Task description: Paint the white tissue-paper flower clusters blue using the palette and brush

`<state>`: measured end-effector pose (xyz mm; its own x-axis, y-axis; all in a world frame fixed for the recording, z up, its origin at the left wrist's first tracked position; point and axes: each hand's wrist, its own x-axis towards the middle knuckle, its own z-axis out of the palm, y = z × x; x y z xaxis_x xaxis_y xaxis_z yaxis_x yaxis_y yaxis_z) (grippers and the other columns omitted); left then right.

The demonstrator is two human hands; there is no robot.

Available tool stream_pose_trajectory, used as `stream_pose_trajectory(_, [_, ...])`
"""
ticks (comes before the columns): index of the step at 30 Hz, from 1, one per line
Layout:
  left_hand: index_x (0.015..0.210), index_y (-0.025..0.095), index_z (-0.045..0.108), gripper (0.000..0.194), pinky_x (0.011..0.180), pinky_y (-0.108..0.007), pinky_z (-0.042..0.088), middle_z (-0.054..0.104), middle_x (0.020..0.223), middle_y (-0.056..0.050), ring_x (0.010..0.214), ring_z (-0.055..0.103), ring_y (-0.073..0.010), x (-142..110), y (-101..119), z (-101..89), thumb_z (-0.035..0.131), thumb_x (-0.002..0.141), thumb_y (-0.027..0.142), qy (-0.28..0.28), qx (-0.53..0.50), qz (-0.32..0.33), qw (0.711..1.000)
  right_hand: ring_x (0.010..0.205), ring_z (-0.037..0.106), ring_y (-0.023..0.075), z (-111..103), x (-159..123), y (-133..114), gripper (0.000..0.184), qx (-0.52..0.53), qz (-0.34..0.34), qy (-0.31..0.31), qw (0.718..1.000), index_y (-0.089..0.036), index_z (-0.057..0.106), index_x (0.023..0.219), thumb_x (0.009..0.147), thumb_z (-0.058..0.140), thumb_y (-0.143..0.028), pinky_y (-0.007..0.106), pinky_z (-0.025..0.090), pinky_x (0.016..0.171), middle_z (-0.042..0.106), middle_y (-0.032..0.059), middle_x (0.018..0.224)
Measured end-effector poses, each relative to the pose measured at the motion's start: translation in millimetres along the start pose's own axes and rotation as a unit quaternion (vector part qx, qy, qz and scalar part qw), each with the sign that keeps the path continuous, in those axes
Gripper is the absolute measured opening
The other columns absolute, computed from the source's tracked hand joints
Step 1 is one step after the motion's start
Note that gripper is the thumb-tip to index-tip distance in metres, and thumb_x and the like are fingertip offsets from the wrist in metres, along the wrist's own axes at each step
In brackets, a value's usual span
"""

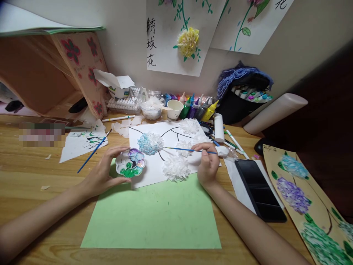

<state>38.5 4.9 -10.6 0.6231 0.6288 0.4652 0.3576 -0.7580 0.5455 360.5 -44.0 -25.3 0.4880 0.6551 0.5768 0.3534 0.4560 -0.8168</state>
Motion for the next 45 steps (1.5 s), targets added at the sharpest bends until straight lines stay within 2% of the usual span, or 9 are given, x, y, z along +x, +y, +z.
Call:
stream_pose_trajectory(4, [0.141, 0.028, 0.033, 0.084, 0.098, -0.051, 0.053, 0.057, 0.131, -0.014, 0.123, 0.058, -0.0318, 0.9, 0.6, -0.3, 0.08, 0.073, 0.043, 0.003, -0.004, -0.002, 1.0, 0.069, 0.059, 0.0199, 0.5, 0.7, -1.8, 0.018, -0.002, 0.009, -0.003, 1.0, -0.022, 0.059, 0.07, 0.083, 0.051, -0.031, 0.036, 0.045, 0.07, 0.063, 0.0014, 0.069])
stream_pose_trajectory(9, [0.142, 0.027, 0.031, 0.084, 0.099, -0.051, 0.053, 0.055, 0.132, -0.015, 0.124, 0.057, -0.0318, 0.5, 0.4, 0.1, 0.079, 0.074, 0.042, 0.003, -0.002, 0.007, 1.0, 0.07, 0.059, 0.0201, 4.8, -4.7, -12.2, 0.016, 0.028, -0.022, 0.016, 0.999, -0.024, 0.06, 0.071, 0.082, 0.049, -0.026, 0.037, 0.044, 0.07, 0.064, 0.0012, 0.072])
stream_pose_trajectory(14, [0.14, 0.028, 0.032, 0.086, 0.101, -0.052, 0.052, 0.055, 0.132, -0.015, 0.125, 0.056, -0.0318, 0.8, 0.0, 2.5, 0.082, 0.072, 0.038, 0.014, -0.01, 0.02, 1.0, 0.075, 0.066, 0.0217, 8.5, -21.4, -23.2, 0.017, 0.029, -0.073, -0.094, 0.993, -0.025, 0.065, 0.082, 0.089, 0.05, -0.026, 0.039, 0.05, 0.07, 0.071, 0.0019, 0.076])
stream_pose_trajectory(19, [0.14, 0.03, 0.031, 0.087, 0.099, -0.053, 0.054, 0.054, 0.134, -0.016, 0.127, 0.056, -0.0323, 2.3, 1.5, 3.0, 0.083, 0.071, 0.036, 0.011, -0.023, 0.023, 0.999, 0.08, 0.069, 0.0224, 4.0, -30.5, -25.6, 0.019, -0.015, -0.126, -0.196, 0.972, -0.025, 0.068, 0.092, 0.09, 0.049, -0.022, 0.04, 0.053, 0.069, 0.076, 0.0041, 0.086])
stream_pose_trajectory(25, [0.14, 0.03, 0.031, 0.083, 0.093, -0.048, 0.06, 0.053, 0.134, -0.015, 0.127, 0.055, -0.031, 1.7, 1.3, 3.3, 0.08, 0.073, 0.04, 0.009, -0.035, 0.02, 0.999, 0.078, 0.069, 0.0207, 5.9, -27.6, -33.9, 0.022, -0.061, -0.204, -0.222, 0.952, -0.027, 0.066, 0.096, 0.088, 0.049, -0.015, 0.037, 0.054, 0.065, 0.078, 0.0028, 0.089])
stream_pose_trajectory(29, [0.14, 0.03, 0.03, 0.083, 0.09, -0.047, 0.061, 0.052, 0.135, -0.016, 0.129, 0.054, -0.0309, 0.2, 0.7, 4.3, 0.079, 0.074, 0.04, 0.006, -0.044, 0.018, 0.999, 0.077, 0.068, 0.0193, 9.3, -26.1, -40.1, 0.025, -0.062, -0.231, -0.246, 0.939, -0.025, 0.064, 0.098, 0.086, 0.048, -0.011, 0.034, 0.053, 0.063, 0.079, 0.0038, 0.09])
stream_pose_trajectory(35, [0.141, 0.031, 0.03, 0.083, 0.093, -0.046, 0.061, 0.05, 0.138, -0.015, 0.131, 0.052, -0.0302, -1.0, 0.3, 4.3, 0.08, 0.074, 0.036, -0.003, -0.074, 0.0, 0.997, 0.078, 0.068, 0.0189, 8.0, -27.8, -38.0, 0.024, -0.047, -0.215, -0.263, 0.939, -0.026, 0.065, 0.098, 0.087, 0.047, -0.012, 0.034, 0.053, 0.065, 0.079, 0.0027, 0.093])
stream_pose_trajectory(41, [0.14, 0.033, 0.035, 0.084, 0.097, -0.045, 0.058, 0.049, 0.14, -0.014, 0.132, 0.051, -0.03, -2.1, -2.4, 3.9, 0.083, 0.071, 0.035, 0.001, -0.136, -0.042, 0.99, 0.085, 0.068, 0.0209, 5.9, -31.2, -29.4, 0.022, -0.002, -0.126, -0.232, 0.965, -0.025, 0.066, 0.096, 0.092, 0.046, -0.017, 0.037, 0.053, 0.071, 0.077, 0.0033, 0.091])
stream_pose_trajectory(45, [0.139, 0.034, 0.037, 0.086, 0.099, -0.042, 0.057, 0.048, 0.141, -0.013, 0.132, 0.051, -0.0292, -2.3, -2.8, 4.0, 0.085, 0.068, 0.034, 0.004, -0.17, -0.053, 0.984, 0.086, 0.069, 0.0206, 7.3, -31.0, -26.9, 0.021, 0.043, -0.083, -0.219, 0.971, -0.025, 0.067, 0.095, 0.093, 0.047, -0.02, 0.037, 0.053, 0.073, 0.076, 0.0029, 0.09])
